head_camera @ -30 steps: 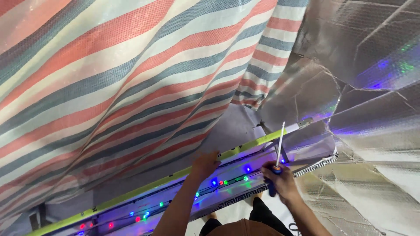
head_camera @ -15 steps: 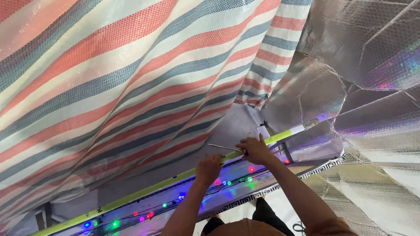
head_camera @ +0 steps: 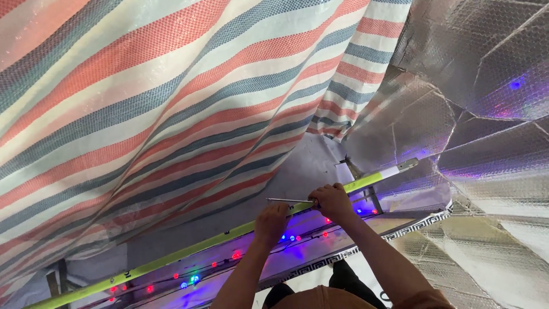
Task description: Securing LED light strips to a frame using a screwdriver and then moving the assembled frame.
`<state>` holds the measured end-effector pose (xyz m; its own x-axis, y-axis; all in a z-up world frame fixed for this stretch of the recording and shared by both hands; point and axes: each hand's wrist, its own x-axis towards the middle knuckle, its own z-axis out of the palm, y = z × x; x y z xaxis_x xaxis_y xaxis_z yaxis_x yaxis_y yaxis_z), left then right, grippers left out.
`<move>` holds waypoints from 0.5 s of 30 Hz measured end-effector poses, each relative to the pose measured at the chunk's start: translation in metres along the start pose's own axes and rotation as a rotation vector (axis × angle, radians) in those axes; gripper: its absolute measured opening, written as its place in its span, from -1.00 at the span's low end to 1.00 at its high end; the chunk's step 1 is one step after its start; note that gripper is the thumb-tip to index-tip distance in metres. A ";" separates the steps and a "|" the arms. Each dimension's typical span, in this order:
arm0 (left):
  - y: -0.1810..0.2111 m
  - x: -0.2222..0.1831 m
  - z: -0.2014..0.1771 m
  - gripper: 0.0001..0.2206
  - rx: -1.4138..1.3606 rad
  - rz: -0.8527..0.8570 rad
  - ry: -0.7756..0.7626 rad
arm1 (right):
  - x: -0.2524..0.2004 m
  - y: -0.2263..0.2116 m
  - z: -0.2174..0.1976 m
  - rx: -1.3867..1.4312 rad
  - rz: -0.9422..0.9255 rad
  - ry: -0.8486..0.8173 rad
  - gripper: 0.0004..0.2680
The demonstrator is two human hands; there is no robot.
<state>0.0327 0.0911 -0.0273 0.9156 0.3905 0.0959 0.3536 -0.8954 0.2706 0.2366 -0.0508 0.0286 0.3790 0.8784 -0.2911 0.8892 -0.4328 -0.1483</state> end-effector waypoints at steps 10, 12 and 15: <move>0.001 -0.064 -0.062 -0.47 0.014 -0.115 0.126 | -0.004 0.007 0.004 0.102 -0.050 0.181 -0.77; -0.021 -0.119 -0.078 -0.50 -0.007 -0.213 0.186 | -0.005 0.009 0.003 0.129 -0.050 0.174 -0.77; -0.066 -0.207 -0.095 -0.48 -0.046 -0.388 0.362 | -0.002 0.011 0.003 0.167 -0.042 0.149 -0.76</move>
<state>-0.1983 0.0897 0.0263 0.5914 0.7473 0.3030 0.6367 -0.6634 0.3931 0.2454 -0.0579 0.0249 0.3877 0.9111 -0.1401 0.8548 -0.4122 -0.3154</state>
